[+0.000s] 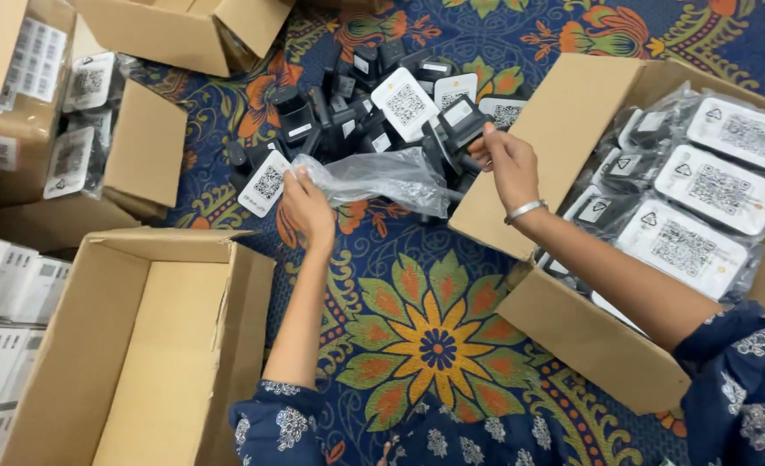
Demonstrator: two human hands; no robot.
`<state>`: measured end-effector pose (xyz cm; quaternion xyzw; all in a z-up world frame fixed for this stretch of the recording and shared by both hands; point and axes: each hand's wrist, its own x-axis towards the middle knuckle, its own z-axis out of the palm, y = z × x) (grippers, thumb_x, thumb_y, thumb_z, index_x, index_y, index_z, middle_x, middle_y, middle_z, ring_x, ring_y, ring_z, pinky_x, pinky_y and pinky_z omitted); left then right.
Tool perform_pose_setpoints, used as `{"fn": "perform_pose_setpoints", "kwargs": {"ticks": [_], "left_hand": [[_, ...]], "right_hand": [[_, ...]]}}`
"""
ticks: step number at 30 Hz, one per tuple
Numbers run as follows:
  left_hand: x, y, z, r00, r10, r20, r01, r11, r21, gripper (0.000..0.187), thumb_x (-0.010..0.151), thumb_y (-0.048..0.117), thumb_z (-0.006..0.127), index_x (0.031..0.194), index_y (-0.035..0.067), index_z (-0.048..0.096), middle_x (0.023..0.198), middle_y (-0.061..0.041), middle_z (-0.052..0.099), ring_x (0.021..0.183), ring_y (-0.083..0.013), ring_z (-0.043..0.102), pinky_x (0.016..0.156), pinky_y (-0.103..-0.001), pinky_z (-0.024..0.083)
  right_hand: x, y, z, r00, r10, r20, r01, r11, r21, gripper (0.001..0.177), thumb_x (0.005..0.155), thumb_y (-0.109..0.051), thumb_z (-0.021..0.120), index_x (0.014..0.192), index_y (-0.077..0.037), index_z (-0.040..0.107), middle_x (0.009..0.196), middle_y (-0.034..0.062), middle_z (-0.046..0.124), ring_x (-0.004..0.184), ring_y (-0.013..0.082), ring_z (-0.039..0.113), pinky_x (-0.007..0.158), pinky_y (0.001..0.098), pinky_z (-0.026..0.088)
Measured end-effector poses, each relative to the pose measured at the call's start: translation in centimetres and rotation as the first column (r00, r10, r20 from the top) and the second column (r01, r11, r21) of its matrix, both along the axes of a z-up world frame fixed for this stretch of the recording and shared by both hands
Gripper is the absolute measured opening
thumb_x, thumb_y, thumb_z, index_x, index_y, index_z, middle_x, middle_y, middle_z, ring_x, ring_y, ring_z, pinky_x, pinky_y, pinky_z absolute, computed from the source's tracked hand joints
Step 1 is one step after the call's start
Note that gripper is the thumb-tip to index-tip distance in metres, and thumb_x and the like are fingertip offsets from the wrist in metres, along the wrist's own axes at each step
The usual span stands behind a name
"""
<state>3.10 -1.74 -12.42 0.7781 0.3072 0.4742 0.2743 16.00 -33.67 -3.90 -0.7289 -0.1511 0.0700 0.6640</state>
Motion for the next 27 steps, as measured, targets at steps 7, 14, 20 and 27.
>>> {"fn": "perform_pose_setpoints", "kwargs": {"ticks": [7, 14, 20, 27], "left_hand": [[-2.2, -0.3, 0.2, 0.988, 0.018, -0.153, -0.052, 0.974, -0.222, 0.033, 0.108, 0.020, 0.051, 0.107, -0.011, 0.060, 0.101, -0.033, 0.067, 0.097, -0.0493, 0.063, 0.084, -0.054, 0.045], [-3.1, -0.6, 0.4, 0.997, -0.041, 0.066, 0.047, 0.995, -0.092, 0.034, 0.109, 0.019, 0.050, 0.117, -0.012, 0.060, 0.112, -0.033, 0.066, 0.106, -0.0483, 0.061, 0.091, -0.052, 0.045], [-4.8, -1.1, 2.3, 0.999, -0.029, 0.040, 0.041, 0.933, -0.358, 0.031, 0.105, 0.027, 0.053, 0.110, -0.002, 0.065, 0.104, -0.021, 0.071, 0.096, -0.0384, 0.066, 0.086, -0.046, 0.048], [-5.1, -1.2, 1.4, 0.996, 0.073, 0.054, -0.045, 0.913, -0.405, 0.024, 0.104, 0.024, 0.057, 0.110, 0.001, 0.059, 0.095, -0.014, 0.068, 0.087, -0.0311, 0.064, 0.081, -0.042, 0.047]], "right_hand": [[-6.8, 3.1, 2.8, 0.972, 0.154, 0.175, -0.159, 0.987, 0.012, 0.057, 0.110, -0.046, 0.050, 0.093, 0.000, 0.077, 0.085, 0.0031, 0.073, 0.077, 0.0072, 0.063, 0.075, 0.0227, 0.052], [-6.5, 6.0, 0.5, 0.899, 0.437, 0.024, -0.437, 0.896, 0.085, 0.056, 0.101, -0.030, 0.067, 0.143, 0.003, 0.047, 0.127, 0.0111, 0.070, 0.113, 0.0155, 0.068, 0.098, 0.0289, 0.053], [-4.6, 6.9, -1.0, 0.911, 0.382, -0.153, -0.330, 0.900, 0.286, 0.076, 0.093, -0.011, 0.070, 0.149, 0.007, 0.022, 0.128, 0.0198, 0.069, 0.105, 0.0269, 0.076, 0.090, 0.0347, 0.063], [-4.7, 7.4, 1.4, 0.943, 0.029, -0.332, 0.048, 0.974, 0.221, 0.065, 0.097, -0.011, 0.075, 0.138, 0.012, 0.031, 0.113, 0.0281, 0.072, 0.096, 0.0285, 0.077, 0.084, 0.0371, 0.064]]}}
